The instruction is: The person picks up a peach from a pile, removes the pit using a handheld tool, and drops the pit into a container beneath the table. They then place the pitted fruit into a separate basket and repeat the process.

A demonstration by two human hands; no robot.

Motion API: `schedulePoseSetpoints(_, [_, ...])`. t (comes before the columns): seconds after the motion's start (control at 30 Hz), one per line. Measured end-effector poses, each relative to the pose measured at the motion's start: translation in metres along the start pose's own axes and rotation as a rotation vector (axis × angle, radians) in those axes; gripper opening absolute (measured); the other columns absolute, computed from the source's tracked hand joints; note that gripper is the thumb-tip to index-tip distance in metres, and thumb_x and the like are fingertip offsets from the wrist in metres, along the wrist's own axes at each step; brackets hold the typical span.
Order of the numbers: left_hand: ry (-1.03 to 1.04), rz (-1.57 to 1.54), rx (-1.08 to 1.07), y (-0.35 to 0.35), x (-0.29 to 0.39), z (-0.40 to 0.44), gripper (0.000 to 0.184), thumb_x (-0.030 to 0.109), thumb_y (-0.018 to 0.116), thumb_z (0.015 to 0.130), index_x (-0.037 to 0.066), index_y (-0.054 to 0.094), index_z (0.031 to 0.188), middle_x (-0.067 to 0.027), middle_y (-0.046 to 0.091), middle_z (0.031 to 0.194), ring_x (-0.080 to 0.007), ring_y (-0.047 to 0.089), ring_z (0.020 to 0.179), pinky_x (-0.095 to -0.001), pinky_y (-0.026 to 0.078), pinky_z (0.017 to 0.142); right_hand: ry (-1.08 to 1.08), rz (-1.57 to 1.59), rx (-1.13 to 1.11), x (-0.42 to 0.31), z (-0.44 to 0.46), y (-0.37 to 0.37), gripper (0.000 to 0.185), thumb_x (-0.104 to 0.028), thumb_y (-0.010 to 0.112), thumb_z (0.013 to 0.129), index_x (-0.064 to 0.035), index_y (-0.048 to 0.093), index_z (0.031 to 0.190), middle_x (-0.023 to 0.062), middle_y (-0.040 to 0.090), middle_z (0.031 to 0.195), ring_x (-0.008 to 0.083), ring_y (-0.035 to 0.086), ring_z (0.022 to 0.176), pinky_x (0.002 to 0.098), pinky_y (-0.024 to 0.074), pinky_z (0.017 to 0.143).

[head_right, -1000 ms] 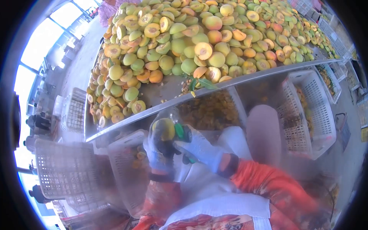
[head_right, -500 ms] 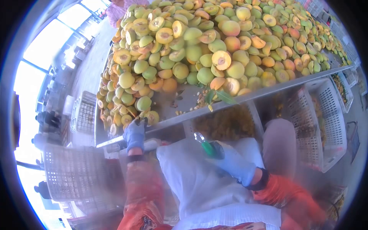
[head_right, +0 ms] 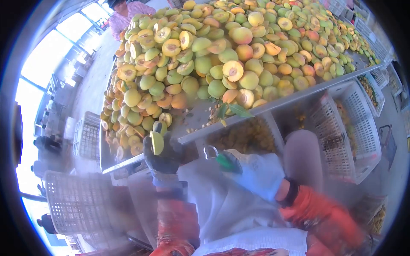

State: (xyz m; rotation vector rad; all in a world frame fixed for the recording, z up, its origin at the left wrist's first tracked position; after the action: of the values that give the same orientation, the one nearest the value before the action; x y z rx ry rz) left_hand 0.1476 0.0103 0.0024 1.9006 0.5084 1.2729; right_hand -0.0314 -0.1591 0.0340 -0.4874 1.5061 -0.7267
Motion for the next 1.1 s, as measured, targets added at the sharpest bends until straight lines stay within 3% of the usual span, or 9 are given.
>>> schedulePoseSetpoints(0.13, [-0.179, -0.056, -0.108, 0.029, -0.026, -0.045, 0.051, 0.038, 0.05, 0.084, 0.004, 0.045, 0.121, -0.0177, 0.056, 0.108, -0.0296, 0.059, 0.088, -0.0382, 0.054, 0.068, -0.27, -0.183, 0.141, -0.042, 0.009, -0.008, 0.045, -0.035, 0.065, 0.075, -0.007, 0.053, 0.108, 0.0119, 0.062, 0.081, 0.0292, 0.06, 0.061, 0.0358, 0.0474, 0.055])
schedulePoseSetpoints(0.2, [0.037, 0.24, -0.405, 0.05, -0.024, -0.069, 0.054, 0.037, 0.049, 0.086, 0.0, 0.04, 0.125, -0.017, 0.053, 0.112, -0.0278, 0.055, 0.101, -0.037, 0.049, 0.079, -0.346, -0.29, 0.164, -0.058, 0.007, -0.012, 0.044, -0.035, 0.063, 0.076, -0.006, 0.053, 0.107, 0.0114, 0.06, 0.077, 0.0276, 0.059, 0.059, 0.035, 0.046, 0.052])
schedulePoseSetpoints(0.23, [-0.178, 0.114, -0.127, 0.043, -0.032, -0.069, 0.05, 0.035, 0.048, 0.087, -0.003, 0.044, 0.119, -0.0187, 0.056, 0.108, -0.0283, 0.057, 0.096, -0.0376, 0.049, 0.08, -0.394, -0.383, 0.146, -0.062, 0.006, -0.009, 0.044, -0.036, 0.062, 0.076, -0.0058, 0.053, 0.107, 0.0108, 0.059, 0.075, 0.0267, 0.058, 0.057, 0.0348, 0.0453, 0.051])
schedulePoseSetpoints(0.5, [-0.101, 0.153, -0.127, 0.044, -0.015, -0.1, 0.036, 0.023, 0.049, 0.087, -0.004, 0.052, 0.11, -0.0162, 0.057, 0.105, -0.0278, 0.06, 0.092, -0.0377, 0.05, 0.08, -0.549, -0.5, 0.214, -0.092, -0.021, -0.008, 0.041, -0.035, 0.055, 0.08, -0.0021, 0.05, 0.103, 0.0086, 0.057, 0.073, 0.022, 0.058, 0.057, 0.0332, 0.0431, 0.047])
schedulePoseSetpoints(0.77, [-0.075, 0.372, -0.161, 0.066, -0.001, -0.134, 0.034, 0.019, 0.053, 0.083, -0.006, 0.053, 0.106, -0.0167, 0.058, 0.104, -0.0269, 0.061, 0.086, -0.0367, 0.051, 0.076, -0.382, -0.47, -0.118, -0.094, -0.029, 0.002, 0.045, -0.026, 0.06, 0.076, -0.0006, 0.049, 0.111, 0.0134, 0.059, 0.071, 0.0267, 0.06, 0.058, 0.0358, 0.0455, 0.049])
schedulePoseSetpoints(0.87, [0.098, 0.422, -0.129, 0.067, -0.001, -0.141, 0.034, 0.016, 0.056, 0.08, -0.006, 0.053, 0.106, -0.0177, 0.058, 0.104, -0.027, 0.061, 0.087, -0.0361, 0.05, 0.076, -0.424, -0.253, -0.086, -0.097, -0.036, 0.005, 0.04, -0.025, 0.059, 0.077, -0.0013, 0.05, 0.108, 0.0128, 0.06, 0.072, 0.0271, 0.06, 0.059, 0.0358, 0.0463, 0.051])
schedulePoseSetpoints(0.97, [0.592, 0.666, -0.17, 0.075, 0.012, -0.153, 0.028, 0.011, 0.052, 0.084, -0.006, 0.053, 0.106, -0.017, 0.058, 0.104, -0.0253, 0.061, 0.088, -0.0344, 0.049, 0.077, -0.407, 0.022, -0.068, -0.099, -0.041, 0.009, 0.037, -0.026, 0.058, 0.078, -0.0022, 0.051, 0.106, 0.0124, 0.061, 0.076, 0.0269, 0.06, 0.062, 0.0361, 0.0473, 0.054])
schedulePoseSetpoints(1.03, [0.541, 0.784, -0.165, 0.064, 0.007, -0.143, 0.027, 0.01, 0.051, 0.085, -0.006, 0.053, 0.107, -0.0161, 0.058, 0.104, -0.0236, 0.061, 0.088, -0.0333, 0.049, 0.077, -0.376, 0.098, -0.086, -0.096, -0.032, 0.005, 0.036, -0.026, 0.058, 0.078, -0.0026, 0.051, 0.105, 0.0125, 0.062, 0.079, 0.0269, 0.06, 0.063, 0.0365, 0.0476, 0.056])
schedulePoseSetpoints(1.1, [0.477, 0.908, -0.161, 0.064, 0.002, -0.138, 0.025, 0.009, 0.05, 0.086, -0.005, 0.053, 0.107, -0.0153, 0.059, 0.104, -0.0219, 0.061, 0.088, -0.0321, 0.049, 0.077, -0.183, 0.193, -0.431, -0.075, -0.018, 0.02, 0.036, -0.019, 0.055, 0.079, -0.0043, 0.047, 0.111, 0.0136, 0.06, 0.078, 0.0305, 0.06, 0.069, 0.0402, 0.0464, 0.059])
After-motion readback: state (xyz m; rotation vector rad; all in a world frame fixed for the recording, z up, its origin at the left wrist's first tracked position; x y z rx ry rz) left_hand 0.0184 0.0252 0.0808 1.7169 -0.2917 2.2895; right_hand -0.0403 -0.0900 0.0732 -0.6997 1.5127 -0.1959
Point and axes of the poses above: each hand's wrist, its own z-axis towards the middle knuckle, its own y-axis out of the palm, x = y × z, the point moved 6 cm from there along z, towards the middle knuckle
